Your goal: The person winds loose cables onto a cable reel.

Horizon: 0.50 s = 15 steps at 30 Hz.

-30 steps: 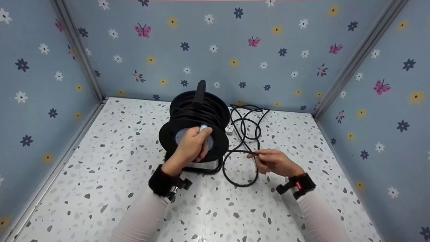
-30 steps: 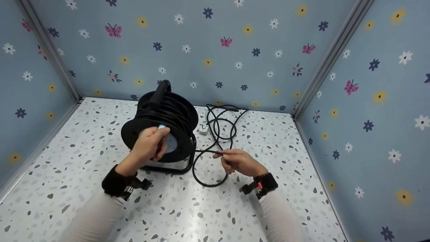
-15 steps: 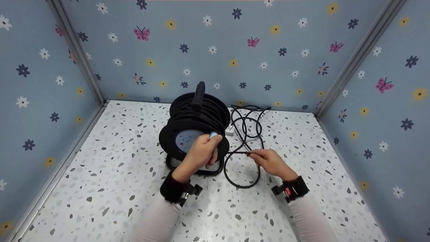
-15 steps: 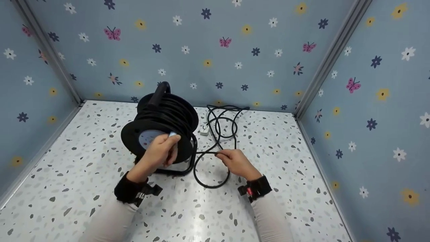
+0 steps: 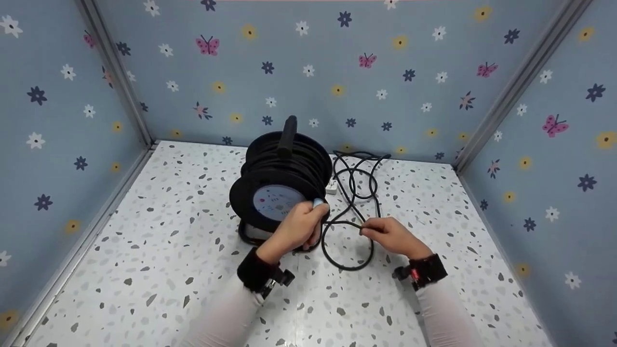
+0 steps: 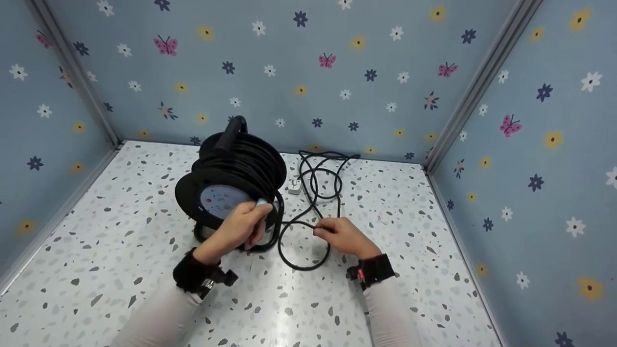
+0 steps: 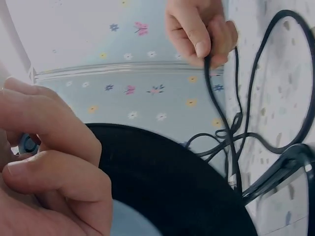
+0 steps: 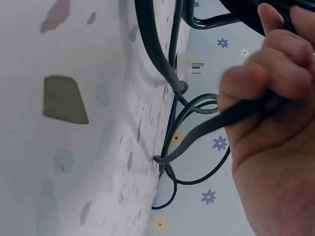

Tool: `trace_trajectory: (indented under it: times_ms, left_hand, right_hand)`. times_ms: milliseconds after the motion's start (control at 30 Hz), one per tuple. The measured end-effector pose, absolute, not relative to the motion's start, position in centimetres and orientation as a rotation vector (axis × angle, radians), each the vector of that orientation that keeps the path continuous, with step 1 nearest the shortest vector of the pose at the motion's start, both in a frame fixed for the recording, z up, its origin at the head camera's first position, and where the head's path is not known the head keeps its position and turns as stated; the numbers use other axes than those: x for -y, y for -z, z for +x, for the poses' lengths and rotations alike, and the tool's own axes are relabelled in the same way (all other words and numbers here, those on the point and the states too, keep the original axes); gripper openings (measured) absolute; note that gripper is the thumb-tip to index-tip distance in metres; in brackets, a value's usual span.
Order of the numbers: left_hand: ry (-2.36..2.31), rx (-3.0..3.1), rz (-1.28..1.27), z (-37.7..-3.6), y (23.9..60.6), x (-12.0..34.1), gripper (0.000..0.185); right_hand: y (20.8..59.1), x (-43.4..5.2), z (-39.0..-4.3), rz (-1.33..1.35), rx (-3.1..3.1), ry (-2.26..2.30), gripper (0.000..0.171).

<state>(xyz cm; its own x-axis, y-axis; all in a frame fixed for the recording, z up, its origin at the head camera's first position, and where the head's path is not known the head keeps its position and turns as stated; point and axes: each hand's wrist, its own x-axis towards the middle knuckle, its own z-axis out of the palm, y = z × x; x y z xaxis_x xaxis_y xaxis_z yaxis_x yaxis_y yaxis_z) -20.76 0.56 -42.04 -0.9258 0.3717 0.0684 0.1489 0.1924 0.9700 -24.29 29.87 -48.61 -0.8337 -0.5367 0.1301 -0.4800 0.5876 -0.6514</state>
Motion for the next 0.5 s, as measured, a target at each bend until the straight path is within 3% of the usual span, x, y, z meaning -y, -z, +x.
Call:
trace_trajectory:
  times_ms: [167,500]
  left_hand:
    - [-1.634,-2.359,0.412,-20.7,43.2,-1.1,0.074]
    - [-1.339,-2.436,0.389,-21.0,46.2,-0.4,0.065]
  right_hand:
    - [48.6,-29.7,-24.6,-0.943,-2.924,0.892,0.011]
    - [49.1,-28.8,-25.2,-0.985,-3.2,0.659,0.013]
